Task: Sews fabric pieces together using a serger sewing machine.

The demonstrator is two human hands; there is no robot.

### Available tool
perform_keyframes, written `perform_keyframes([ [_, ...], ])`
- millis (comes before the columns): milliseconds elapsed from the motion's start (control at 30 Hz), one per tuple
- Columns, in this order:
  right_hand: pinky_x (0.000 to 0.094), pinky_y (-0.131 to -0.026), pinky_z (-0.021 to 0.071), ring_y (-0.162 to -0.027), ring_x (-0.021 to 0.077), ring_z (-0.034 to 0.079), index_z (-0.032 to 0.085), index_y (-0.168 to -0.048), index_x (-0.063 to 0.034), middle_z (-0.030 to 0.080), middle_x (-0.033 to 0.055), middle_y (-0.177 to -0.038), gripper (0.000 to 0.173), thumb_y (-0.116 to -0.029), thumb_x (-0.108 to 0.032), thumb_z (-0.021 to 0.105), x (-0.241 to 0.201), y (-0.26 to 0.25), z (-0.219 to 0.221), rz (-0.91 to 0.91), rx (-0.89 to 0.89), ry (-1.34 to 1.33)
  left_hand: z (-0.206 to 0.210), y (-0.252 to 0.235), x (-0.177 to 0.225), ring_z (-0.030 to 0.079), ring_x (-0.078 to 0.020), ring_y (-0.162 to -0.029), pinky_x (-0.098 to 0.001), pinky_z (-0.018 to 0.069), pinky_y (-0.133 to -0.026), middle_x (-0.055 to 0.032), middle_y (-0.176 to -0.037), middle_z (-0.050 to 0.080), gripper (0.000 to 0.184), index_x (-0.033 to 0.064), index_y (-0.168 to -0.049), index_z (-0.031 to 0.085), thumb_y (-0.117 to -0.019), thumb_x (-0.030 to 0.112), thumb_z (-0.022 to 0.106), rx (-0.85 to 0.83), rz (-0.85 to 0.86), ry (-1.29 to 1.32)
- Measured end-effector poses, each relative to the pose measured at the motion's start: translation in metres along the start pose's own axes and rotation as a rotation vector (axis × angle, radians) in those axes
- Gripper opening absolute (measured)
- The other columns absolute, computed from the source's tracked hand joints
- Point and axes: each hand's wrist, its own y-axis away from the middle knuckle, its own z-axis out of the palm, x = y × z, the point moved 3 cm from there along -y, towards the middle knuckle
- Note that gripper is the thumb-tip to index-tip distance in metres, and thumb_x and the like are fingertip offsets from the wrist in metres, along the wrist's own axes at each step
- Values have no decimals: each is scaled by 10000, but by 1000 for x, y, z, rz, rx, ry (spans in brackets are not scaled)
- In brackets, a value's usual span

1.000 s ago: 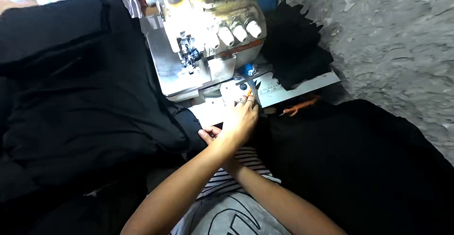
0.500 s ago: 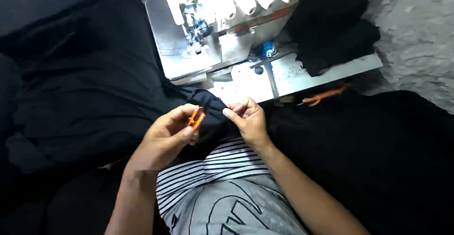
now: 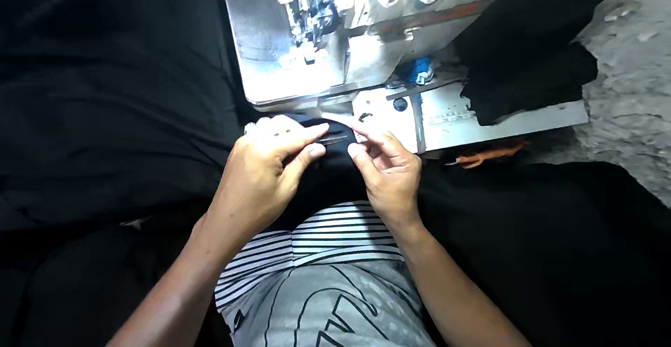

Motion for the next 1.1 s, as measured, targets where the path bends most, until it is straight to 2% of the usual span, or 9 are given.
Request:
perform_keyframes([
  [167,232,-818,613,-978,112,686,689,-1263,26,658,98,-1258,394,-873,65,726,-6,2,2,-40,31,-27,-4,-25,19,632,-240,-887,-486,453,-825,-59,-999,675,293,198,-1238,757,-1054,279,544,-39,161,-421],
  [400,264,-860,625,-1046,159,692,663,-1280,59,635,137,-1303,424,-862,78,725,-10,3,4,-79,18,-21,4,-40,27,648,-264,-889,-486,459,-877,-68,-953,684,281,190,-1108,767,-1067,270,501,-89,227,-568],
  [700,241,-811,623,-984,132,695,679,-1296,22,651,113,-1292,441,-860,64,729,-10,6,3,-73,2,-1,10,-35,34,595,-274,-753,-466,432,-703,-74,-816,615,227,135,-928,746,-1027,197,551,-49,293,-562],
  [800,243,-804,624,-960,125,699,689,-1286,2,657,105,-1294,428,-863,56,726,-10,4,-1,-6,-40,1,-9,-28,31,625,-291,-857,-510,444,-797,-75,-896,657,246,146,-1010,756,-1042,223,525,-74,241,-531],
  [867,244,-747,620,-887,109,705,671,-1330,-44,657,71,-1338,488,-855,57,723,-8,-6,-1,126,-110,-13,-34,-18,31,635,-316,-1031,-535,464,-904,-96,-1078,696,288,132,-1164,750,-1063,255,510,-27,155,-485],
  [967,340,-988,574,-1280,168,613,365,-1600,-106,535,75,-1524,851,-851,72,729,1,-16,1,345,-258,-111,-45,3,35,591,-292,-1061,-465,461,-873,-117,-1158,652,332,87,-1328,682,-1075,182,490,96,58,-362],
  [1000,365,-1003,568,-1307,186,594,287,-1634,-122,522,91,-1533,934,-842,72,743,3,-13,1,357,-252,-146,-38,9,39,587,-281,-1049,-453,470,-858,-116,-1163,640,354,89,-1364,657,-1066,153,477,102,51,-341],
  [1033,376,-973,593,-1271,200,623,267,-1638,-130,543,101,-1509,964,-831,63,757,3,-7,0,334,-215,-163,-27,13,44,584,-276,-1037,-455,475,-838,-117,-1173,635,386,95,-1399,633,-1051,123,468,88,65,-313],
  [1100,378,-848,649,-1019,211,729,449,-1500,-59,662,111,-1331,769,-816,94,766,3,11,-4,311,-88,-208,5,17,52,615,-283,-1026,-487,505,-830,-117,-1167,650,387,115,-1396,637,-1041,91,483,26,107,-275],
])
